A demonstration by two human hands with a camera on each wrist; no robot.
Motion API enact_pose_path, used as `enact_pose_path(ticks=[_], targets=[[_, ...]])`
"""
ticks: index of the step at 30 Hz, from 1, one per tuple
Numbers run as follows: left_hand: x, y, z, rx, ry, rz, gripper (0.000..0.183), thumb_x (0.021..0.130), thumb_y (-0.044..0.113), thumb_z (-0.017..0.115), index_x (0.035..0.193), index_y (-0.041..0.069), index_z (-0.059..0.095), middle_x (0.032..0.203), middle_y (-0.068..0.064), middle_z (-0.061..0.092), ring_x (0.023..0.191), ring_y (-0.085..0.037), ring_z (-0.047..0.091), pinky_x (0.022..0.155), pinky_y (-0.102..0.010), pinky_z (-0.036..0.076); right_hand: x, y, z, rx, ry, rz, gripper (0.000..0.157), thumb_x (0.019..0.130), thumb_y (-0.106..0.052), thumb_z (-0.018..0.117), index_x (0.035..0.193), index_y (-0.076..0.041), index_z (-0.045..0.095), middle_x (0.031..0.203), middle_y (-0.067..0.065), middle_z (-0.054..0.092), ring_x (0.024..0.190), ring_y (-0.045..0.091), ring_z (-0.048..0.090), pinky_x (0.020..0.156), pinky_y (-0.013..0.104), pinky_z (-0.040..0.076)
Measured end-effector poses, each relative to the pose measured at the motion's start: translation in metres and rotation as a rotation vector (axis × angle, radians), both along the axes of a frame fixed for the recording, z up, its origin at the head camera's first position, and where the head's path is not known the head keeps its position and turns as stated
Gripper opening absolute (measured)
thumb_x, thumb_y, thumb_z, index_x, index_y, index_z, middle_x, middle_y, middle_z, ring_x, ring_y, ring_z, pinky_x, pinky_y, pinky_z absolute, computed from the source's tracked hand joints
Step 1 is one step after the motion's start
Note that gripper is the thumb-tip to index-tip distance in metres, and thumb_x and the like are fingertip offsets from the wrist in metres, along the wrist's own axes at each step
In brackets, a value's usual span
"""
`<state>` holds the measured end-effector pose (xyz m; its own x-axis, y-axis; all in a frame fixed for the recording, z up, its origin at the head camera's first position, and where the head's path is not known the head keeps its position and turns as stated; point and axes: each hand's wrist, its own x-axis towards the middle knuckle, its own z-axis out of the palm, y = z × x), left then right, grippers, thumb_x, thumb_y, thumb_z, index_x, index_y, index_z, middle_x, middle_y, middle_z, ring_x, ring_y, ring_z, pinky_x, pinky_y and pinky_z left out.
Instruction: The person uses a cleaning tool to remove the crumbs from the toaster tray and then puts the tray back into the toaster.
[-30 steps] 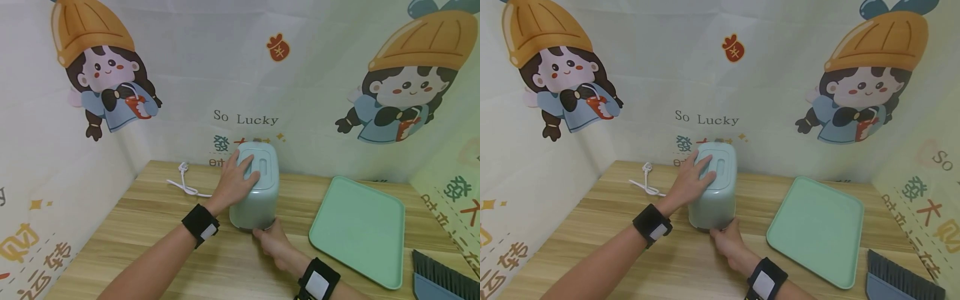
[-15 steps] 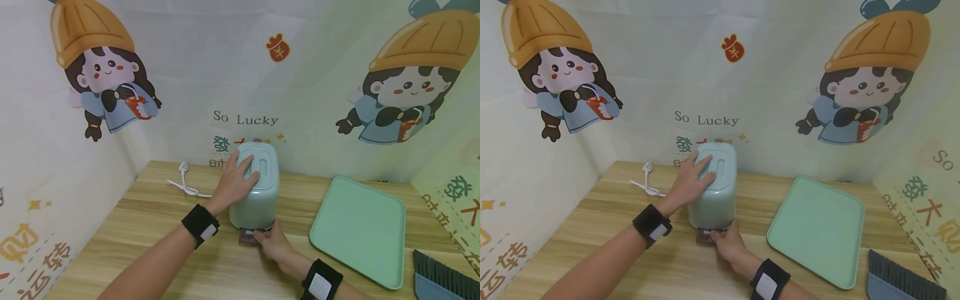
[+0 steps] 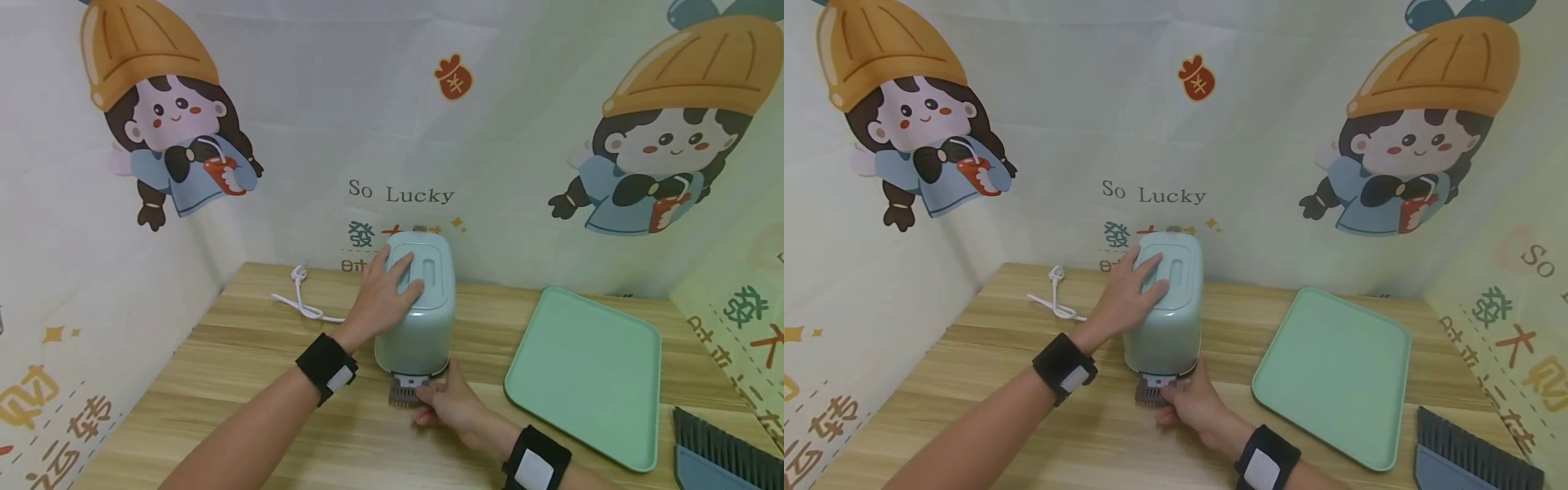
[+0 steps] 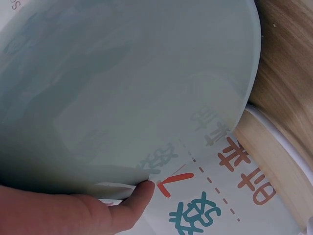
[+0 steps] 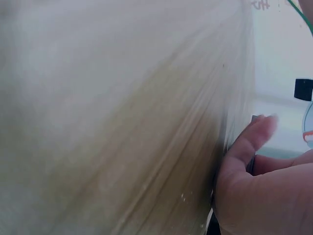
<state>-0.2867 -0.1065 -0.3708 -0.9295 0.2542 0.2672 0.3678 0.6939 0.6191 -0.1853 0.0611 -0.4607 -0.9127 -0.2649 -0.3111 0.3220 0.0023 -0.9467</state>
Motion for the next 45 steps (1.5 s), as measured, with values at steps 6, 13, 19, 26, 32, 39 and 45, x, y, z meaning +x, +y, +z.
enact_pose_path(ticks=[6, 13, 19, 26, 32, 39, 45], targets=[[0.001, 0.001, 0.001, 0.002, -0.006, 0.000, 0.065, 0.105, 0.043, 0.053, 0.162, 0.012, 0.044, 0.176, -0.021, 0.012, 0.159, -0.048, 0.013, 0.125, -0.069, 0.025, 0.008, -0.001, -0.002, -0.047, -0.036, -0.015, 0.079, 0.106, 0.005, 0.054, 0.155, 0.005, -0.008, 0.106, 0.028, 0.067, 0.073, 0.020, 0.073, 0.073, 0.034, 0.067], [0.001, 0.000, 0.002, -0.001, -0.024, 0.002, 0.065, 0.106, 0.044, 0.052, 0.163, 0.014, 0.043, 0.176, -0.019, 0.010, 0.160, -0.047, 0.012, 0.125, -0.069, 0.025, 0.010, 0.003, -0.004, -0.032, -0.021, 0.008, 0.038, 0.106, 0.003, 0.051, 0.131, 0.008, 0.022, 0.109, 0.030, 0.066, 0.075, 0.021, 0.074, 0.079, 0.036, 0.067], [0.001, 0.000, 0.000, 0.003, -0.024, -0.006, 0.065, 0.106, 0.043, 0.052, 0.163, 0.013, 0.043, 0.176, -0.020, 0.009, 0.160, -0.046, 0.012, 0.125, -0.069, 0.025, 0.010, 0.007, 0.000, -0.004, -0.051, 0.076, 0.030, 0.107, 0.002, 0.050, 0.131, 0.013, 0.034, 0.109, 0.026, 0.067, 0.082, 0.019, 0.073, 0.083, 0.035, 0.066], [0.000, 0.000, 0.000, 0.001, -0.022, -0.008, 0.066, 0.106, 0.044, 0.052, 0.164, 0.014, 0.042, 0.177, -0.019, 0.009, 0.160, -0.045, 0.011, 0.126, -0.068, 0.024, 0.009, 0.004, 0.001, 0.026, -0.022, 0.075, 0.022, 0.106, 0.003, 0.050, 0.123, 0.019, 0.048, 0.112, 0.023, 0.063, 0.089, 0.019, 0.070, 0.085, 0.033, 0.065], [0.000, 0.000, 0.000, 0.005, -0.008, -0.012, 0.065, 0.106, 0.043, 0.052, 0.163, 0.013, 0.043, 0.176, -0.020, 0.009, 0.160, -0.045, 0.012, 0.126, -0.068, 0.024, 0.010, 0.002, 0.000, 0.027, 0.008, 0.034, 0.026, 0.103, 0.007, 0.052, 0.124, 0.020, 0.047, 0.108, 0.023, 0.065, 0.089, 0.019, 0.070, 0.085, 0.033, 0.066], [-0.001, 0.000, 0.000, 0.006, -0.010, -0.012, 0.066, 0.106, 0.043, 0.051, 0.163, 0.012, 0.043, 0.176, -0.021, 0.009, 0.160, -0.046, 0.011, 0.126, -0.068, 0.023, 0.010, 0.005, 0.000, 0.056, 0.043, 0.041, 0.028, 0.098, 0.007, 0.057, 0.123, 0.019, 0.050, 0.111, 0.023, 0.069, 0.095, 0.019, 0.069, 0.087, 0.036, 0.065], [0.001, 0.001, 0.000, 0.009, -0.018, -0.006, 0.066, 0.106, 0.044, 0.052, 0.164, 0.014, 0.042, 0.177, -0.019, 0.009, 0.160, -0.045, 0.012, 0.125, -0.069, 0.024, 0.012, 0.008, 0.000, 0.088, 0.050, 0.070, 0.032, 0.097, 0.005, 0.060, 0.126, 0.018, 0.053, 0.107, 0.017, 0.073, 0.095, 0.017, 0.069, 0.086, 0.035, 0.064]])
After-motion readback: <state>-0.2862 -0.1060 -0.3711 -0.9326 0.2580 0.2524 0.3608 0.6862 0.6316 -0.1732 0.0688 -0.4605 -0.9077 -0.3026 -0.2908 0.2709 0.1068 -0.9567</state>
